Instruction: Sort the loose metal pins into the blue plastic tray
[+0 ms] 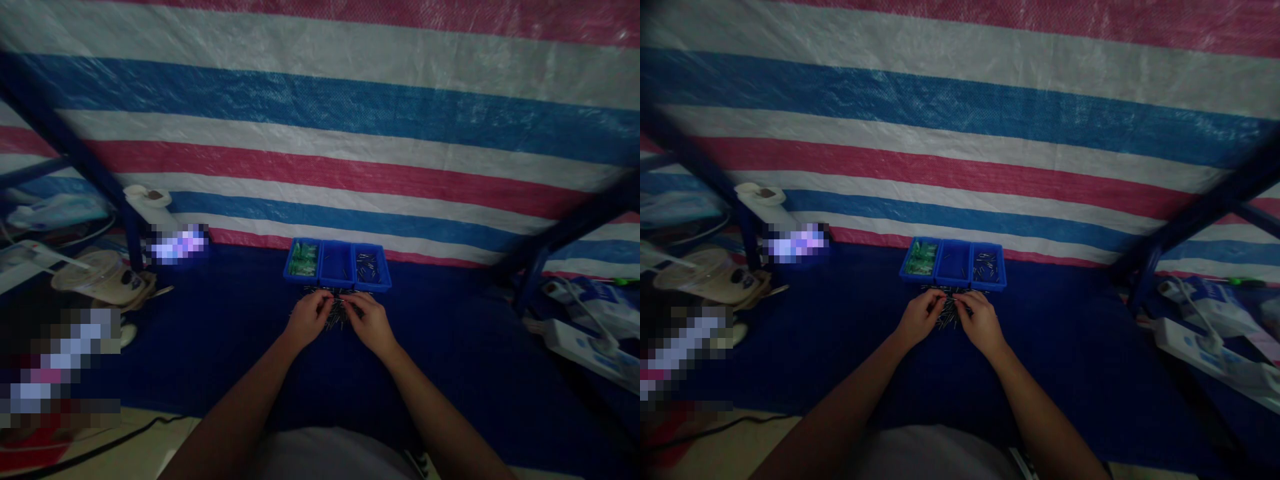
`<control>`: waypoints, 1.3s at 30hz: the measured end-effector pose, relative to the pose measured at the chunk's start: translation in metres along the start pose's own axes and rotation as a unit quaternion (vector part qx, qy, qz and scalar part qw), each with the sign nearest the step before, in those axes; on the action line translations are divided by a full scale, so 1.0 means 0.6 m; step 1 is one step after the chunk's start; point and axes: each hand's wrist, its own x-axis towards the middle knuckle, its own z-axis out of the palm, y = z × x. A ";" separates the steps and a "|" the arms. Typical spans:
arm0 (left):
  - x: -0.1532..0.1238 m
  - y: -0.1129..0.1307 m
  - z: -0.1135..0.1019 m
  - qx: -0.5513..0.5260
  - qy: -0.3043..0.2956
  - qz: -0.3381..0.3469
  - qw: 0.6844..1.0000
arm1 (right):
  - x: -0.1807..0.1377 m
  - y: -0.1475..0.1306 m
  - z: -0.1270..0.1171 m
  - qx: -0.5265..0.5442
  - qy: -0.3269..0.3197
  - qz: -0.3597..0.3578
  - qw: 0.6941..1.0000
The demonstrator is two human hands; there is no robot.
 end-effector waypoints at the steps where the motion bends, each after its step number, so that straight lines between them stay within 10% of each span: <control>1: 0.001 0.000 0.001 -0.004 0.001 -0.003 1.000 | 0.000 0.001 0.000 0.000 0.000 0.000 1.000; 39: 0.005 0.006 -0.003 -0.002 0.003 -0.014 1.000 | 0.001 0.002 -0.001 0.000 0.006 0.017 1.000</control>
